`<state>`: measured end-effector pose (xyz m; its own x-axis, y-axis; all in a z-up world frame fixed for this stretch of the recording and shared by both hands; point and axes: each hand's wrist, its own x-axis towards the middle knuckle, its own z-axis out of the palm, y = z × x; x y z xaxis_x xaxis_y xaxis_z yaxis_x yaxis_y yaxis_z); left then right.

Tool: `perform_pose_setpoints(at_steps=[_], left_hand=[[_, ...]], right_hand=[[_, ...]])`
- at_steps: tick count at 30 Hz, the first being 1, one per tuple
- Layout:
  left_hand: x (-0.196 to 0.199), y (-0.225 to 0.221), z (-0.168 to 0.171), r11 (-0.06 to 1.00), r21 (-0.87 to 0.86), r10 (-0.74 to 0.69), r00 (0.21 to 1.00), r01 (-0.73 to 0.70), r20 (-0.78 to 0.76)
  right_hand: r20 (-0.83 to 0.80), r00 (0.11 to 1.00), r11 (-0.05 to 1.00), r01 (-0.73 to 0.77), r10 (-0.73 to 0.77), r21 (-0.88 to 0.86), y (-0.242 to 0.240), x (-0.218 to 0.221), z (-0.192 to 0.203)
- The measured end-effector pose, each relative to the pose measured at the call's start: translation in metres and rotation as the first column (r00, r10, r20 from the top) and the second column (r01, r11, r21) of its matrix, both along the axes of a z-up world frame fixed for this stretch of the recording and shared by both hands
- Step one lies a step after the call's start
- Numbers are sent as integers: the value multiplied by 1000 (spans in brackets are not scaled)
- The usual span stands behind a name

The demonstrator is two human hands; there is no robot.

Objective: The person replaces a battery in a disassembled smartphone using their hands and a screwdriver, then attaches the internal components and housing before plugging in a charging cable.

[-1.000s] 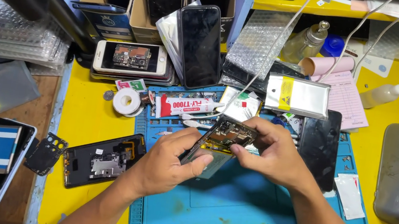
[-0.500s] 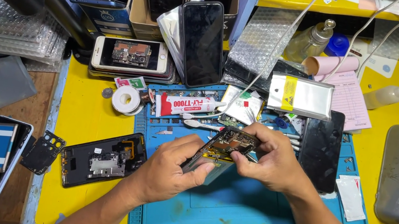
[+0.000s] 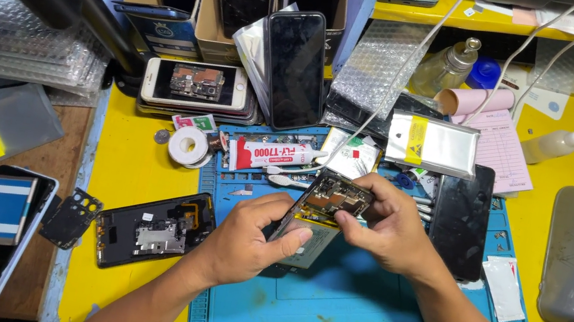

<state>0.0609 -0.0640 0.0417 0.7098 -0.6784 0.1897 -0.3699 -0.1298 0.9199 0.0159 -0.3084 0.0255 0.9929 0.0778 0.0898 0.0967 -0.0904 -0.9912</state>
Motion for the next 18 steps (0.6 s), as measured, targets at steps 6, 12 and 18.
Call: perform_pose_setpoints(at_steps=[6, 12, 18], left_hand=[[-3, -9, 26, 921, -302, 254, 967, -248, -22], [4, -12, 6, 900, -394, 147, 980, -189, -134], [-6, -27, 13, 822, -563, -297, 778, -87, -554]], right_hand=[[-41, 997, 863, -32, 61, 503, 31, 8, 2], [-163, 976, 749, 1, 143, 663, 43, 2, -16], [-305, 919, 724, 33, 249, 689, 52, -2, -26]])
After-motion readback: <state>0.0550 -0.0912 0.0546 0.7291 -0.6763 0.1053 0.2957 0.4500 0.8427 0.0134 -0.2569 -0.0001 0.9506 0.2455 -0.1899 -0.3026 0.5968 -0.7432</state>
